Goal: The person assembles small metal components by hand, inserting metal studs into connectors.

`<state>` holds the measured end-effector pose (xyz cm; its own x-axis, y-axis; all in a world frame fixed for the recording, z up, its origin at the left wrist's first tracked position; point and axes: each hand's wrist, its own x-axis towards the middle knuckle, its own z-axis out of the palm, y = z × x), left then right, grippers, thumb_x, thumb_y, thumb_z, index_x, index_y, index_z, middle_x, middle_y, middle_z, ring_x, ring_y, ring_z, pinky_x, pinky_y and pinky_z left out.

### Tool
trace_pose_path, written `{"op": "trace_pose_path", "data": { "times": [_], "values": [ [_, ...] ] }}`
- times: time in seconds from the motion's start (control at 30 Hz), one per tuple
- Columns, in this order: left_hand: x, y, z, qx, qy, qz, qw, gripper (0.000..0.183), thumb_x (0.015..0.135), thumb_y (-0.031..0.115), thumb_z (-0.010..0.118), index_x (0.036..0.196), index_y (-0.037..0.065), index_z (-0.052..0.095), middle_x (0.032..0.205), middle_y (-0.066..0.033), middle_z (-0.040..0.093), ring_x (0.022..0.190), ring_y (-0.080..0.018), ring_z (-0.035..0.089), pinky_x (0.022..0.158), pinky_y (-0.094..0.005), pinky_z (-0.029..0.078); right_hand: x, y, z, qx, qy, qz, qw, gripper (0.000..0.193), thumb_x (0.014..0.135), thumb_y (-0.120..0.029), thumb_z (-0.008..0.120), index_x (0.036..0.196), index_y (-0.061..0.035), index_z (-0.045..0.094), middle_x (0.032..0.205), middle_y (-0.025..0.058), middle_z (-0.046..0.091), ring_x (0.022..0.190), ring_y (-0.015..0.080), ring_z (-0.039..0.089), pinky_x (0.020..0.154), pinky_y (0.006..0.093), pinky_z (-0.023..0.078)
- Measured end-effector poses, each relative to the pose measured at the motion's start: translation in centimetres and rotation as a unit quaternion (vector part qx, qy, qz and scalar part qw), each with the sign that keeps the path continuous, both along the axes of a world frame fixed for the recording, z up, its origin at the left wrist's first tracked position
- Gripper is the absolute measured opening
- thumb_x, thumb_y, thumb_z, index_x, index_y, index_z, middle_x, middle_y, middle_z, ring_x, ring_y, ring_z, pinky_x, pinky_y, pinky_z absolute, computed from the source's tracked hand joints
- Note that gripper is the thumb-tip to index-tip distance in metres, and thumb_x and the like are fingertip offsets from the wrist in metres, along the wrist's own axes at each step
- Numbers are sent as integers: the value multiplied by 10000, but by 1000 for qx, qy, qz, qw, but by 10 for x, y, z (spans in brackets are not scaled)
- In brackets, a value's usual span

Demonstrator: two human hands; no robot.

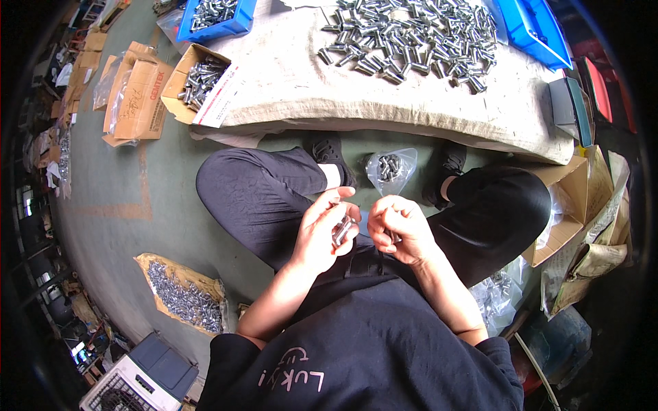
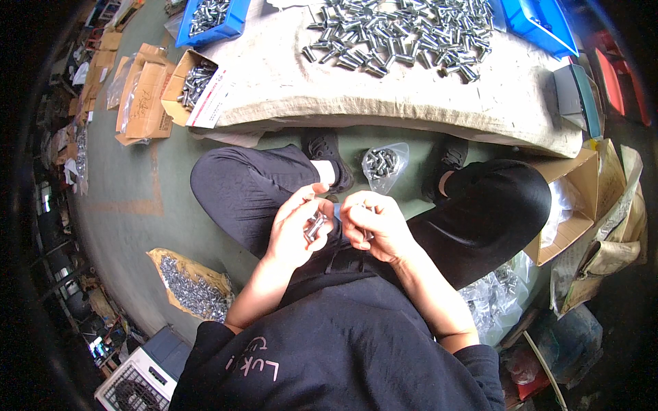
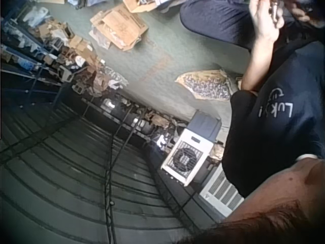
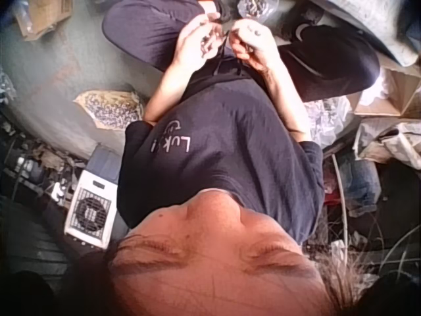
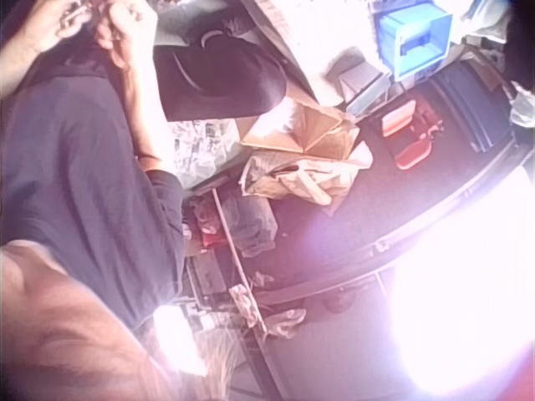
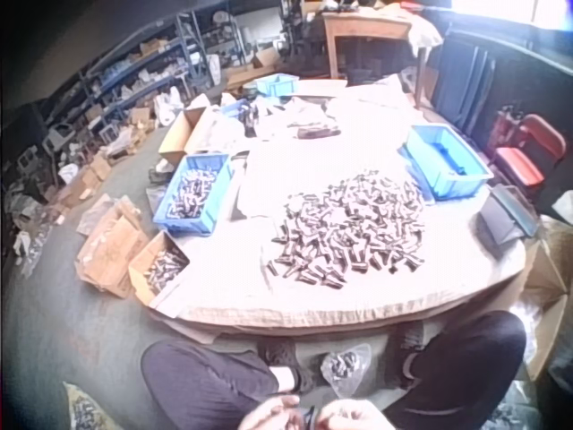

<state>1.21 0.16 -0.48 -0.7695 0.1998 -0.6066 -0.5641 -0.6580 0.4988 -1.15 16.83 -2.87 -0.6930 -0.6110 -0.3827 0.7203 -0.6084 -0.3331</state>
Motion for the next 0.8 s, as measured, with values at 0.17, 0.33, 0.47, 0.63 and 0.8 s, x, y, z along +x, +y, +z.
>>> {"op": "trace_pose_path", "data": {
  "times": [0.17, 0.33, 0.47, 0.63, 0.8],
  "values": [
    [3, 6, -2, -91, 31, 21, 995, 250, 905, 152, 442, 1124, 35, 417, 869, -67, 566, 513, -61, 491, 336, -159, 352, 4, -13, 16, 278, 175, 87, 940, 125, 766, -94, 663, 843, -42, 579, 643, -25, 510, 522, 31, 414, 459, 176, 329],
    [5, 8, -1, -138, 54, 15, 989, 210, 884, 110, 485, 1073, 28, 445, 856, -58, 562, 516, -40, 488, 340, -151, 348, 7, -20, 8, 335, 183, 14, 924, 265, 693, -97, 735, 830, -79, 509, 674, -54, 476, 616, 24, 417, 563, 173, 357],
    [4, 11, 1, -134, 67, 35, 988, 141, 872, 94, 507, 990, 26, 472, 818, -44, 545, 499, -34, 477, 351, -149, 353, 5, -17, 6, 319, 166, 28, 933, 279, 686, -105, 743, 856, -72, 524, 687, -47, 491, 622, 25, 428, 567, 169, 361],
    [5, 12, -3, -155, 79, 46, 984, 109, 865, 96, 524, 939, 35, 472, 702, -23, 525, 468, -34, 459, 355, -155, 337, 8, -18, 7, 290, 163, 53, 942, 331, 688, -107, 744, 930, -54, 524, 709, -34, 511, 629, 23, 443, 572, 171, 371],
    [5, 13, -5, -188, 111, 46, 975, 117, 863, 119, 540, 920, 42, 472, 608, -4, 500, 454, -29, 445, 359, -159, 311, 11, -25, 10, 280, 202, 35, 938, 357, 697, -98, 736, 982, -38, 530, 698, -30, 524, 641, 16, 456, 585, 168, 387]
  ]
}}
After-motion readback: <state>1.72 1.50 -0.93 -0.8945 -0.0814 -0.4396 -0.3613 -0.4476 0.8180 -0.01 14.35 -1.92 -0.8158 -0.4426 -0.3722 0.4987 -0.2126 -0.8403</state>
